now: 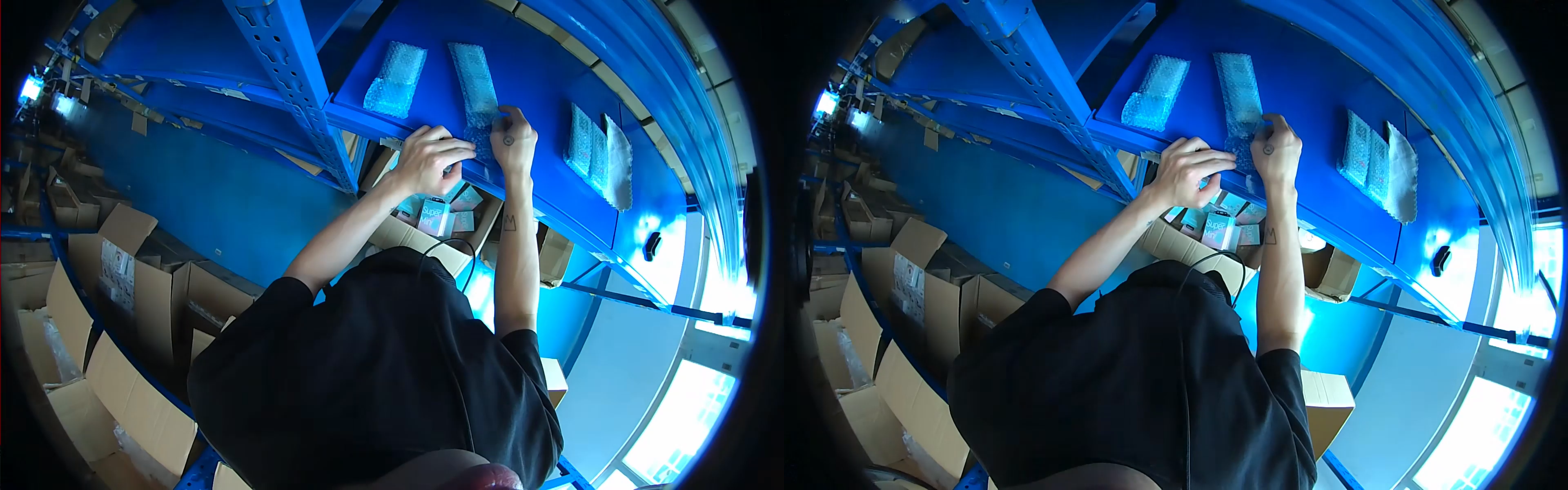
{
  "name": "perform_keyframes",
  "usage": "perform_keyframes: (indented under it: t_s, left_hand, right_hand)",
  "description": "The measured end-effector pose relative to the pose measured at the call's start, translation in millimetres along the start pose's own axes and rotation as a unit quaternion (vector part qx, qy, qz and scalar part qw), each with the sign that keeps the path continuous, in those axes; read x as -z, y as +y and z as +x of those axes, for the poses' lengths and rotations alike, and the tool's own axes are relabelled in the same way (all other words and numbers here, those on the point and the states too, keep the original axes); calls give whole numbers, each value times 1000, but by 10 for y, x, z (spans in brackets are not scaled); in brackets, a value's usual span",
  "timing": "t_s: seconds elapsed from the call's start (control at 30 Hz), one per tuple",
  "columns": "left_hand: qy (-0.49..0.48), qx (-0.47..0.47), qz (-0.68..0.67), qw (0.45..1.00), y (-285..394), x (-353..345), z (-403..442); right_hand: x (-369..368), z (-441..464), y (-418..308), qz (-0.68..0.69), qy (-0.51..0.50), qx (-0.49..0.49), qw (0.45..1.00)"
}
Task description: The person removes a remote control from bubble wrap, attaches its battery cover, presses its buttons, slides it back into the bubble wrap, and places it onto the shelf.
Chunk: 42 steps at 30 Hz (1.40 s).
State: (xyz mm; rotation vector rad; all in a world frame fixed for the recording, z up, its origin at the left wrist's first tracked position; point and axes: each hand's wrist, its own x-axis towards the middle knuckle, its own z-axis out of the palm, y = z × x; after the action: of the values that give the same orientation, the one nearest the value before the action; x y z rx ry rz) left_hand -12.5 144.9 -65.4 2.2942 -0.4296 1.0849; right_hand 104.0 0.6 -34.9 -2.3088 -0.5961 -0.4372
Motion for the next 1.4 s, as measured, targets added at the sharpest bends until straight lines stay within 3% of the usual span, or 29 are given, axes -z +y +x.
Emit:
perform_keyframes:
  t_s: [0.1, 0.3, 0.47, 0.53, 0.6, 0.8, 0.97, 1.13, 1.27, 1.4]
  left_hand:
    - [-23, 3, -30, 999, 56, 128, 59]
    - [-32, -8, -31, 999, 177, 197, 18]
    - [-23, -45, -72, 996, 156, 70, -64]
    - [-30, -42, -75, 996, 157, 51, -8]
    - [-37, -36, -77, 996, 184, 32, 11]
    - [-25, 7, -72, 997, 147, 12, 11]
    - [-15, -4, -69, 998, 246, 18, -47]
    - [17, 120, -149, 981, 509, -37, -15]
    - [108, 147, -95, 979, 583, -108, 206]
    - [78, 253, -95, 960, 596, -130, 253]
  right_hand:
    - [242, -161, -74, 36, -43, -85, 995]
    - [654, -616, -150, 124, -101, -141, 977]
    - [825, -807, 4, 250, -162, -62, 953]
    - [809, -792, 14, 143, -90, 77, 983]
    - [785, -790, 25, 33, -15, 213, 976]
    - [568, -764, 232, 88, 10, 275, 957]
    - [631, -804, 315, 170, -49, 263, 948]
    - [713, -844, 366, 203, -44, 224, 952]
    - [811, -744, 201, 179, -104, 27, 978]
    - [690, -633, 159, 192, -78, -10, 978]
